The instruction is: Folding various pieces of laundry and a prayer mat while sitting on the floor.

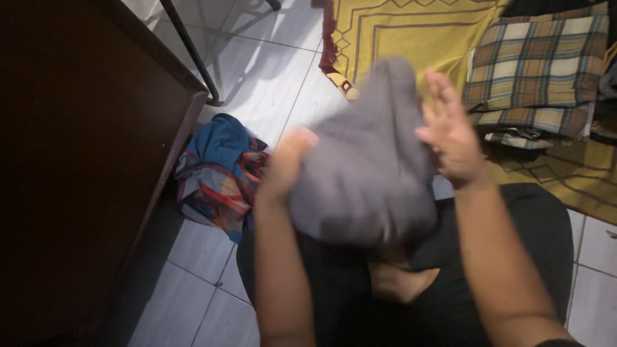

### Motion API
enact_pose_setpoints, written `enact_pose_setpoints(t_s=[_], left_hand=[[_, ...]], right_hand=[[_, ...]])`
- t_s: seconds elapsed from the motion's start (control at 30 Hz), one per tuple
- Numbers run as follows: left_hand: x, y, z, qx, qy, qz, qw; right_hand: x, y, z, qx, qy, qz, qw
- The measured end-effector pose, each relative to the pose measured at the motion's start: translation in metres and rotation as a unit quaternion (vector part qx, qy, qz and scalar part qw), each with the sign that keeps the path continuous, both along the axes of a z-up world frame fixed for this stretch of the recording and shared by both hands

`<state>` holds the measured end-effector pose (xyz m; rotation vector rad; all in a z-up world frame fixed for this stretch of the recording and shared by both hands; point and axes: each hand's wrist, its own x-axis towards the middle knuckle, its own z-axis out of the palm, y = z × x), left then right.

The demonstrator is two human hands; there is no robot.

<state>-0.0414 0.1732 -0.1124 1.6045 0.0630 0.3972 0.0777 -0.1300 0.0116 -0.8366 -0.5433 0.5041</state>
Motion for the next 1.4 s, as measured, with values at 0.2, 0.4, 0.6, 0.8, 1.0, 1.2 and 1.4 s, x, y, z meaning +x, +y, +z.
enact_pose_setpoints(t_s=[0.2, 0.4, 0.6, 0.8, 1.0, 1.2, 1.4], left_hand=[[0.016, 0.048, -0.05, 0.221, 0.215, 0.423, 0.852], [0.042, -0.005, -0.078, 0.278, 0.378, 0.171, 0.866], [0.035, 0.001, -0.072, 0.284, 0.415, 0.233, 0.832], [0.039, 0.007, -0.066, 0.3, 0.453, 0.295, 0.786], [0.044, -0.019, -0.057, 0.281, 0.413, 0.265, 0.825], [0.079, -0.099, -0.162, 0.296, 0.339, 0.067, 0.89], [0.113, -0.036, -0.259, 0.473, 0.3, 0.135, 0.817]], right_hand=[[0.086, -0.019, -0.206, -0.556, -0.219, -0.007, 0.802], [0.055, -0.006, -0.198, -0.789, -0.357, 0.056, 0.496], [0.065, -0.009, -0.228, -0.713, -0.418, 0.02, 0.562], [0.073, -0.014, -0.185, -0.501, -0.196, -0.07, 0.84], [0.048, -0.007, -0.15, -0.538, -0.251, 0.247, 0.766], [-0.029, 0.042, -0.2, -0.432, -0.366, 0.452, 0.689], [-0.043, 0.05, -0.237, -0.399, -0.308, 0.556, 0.661]])
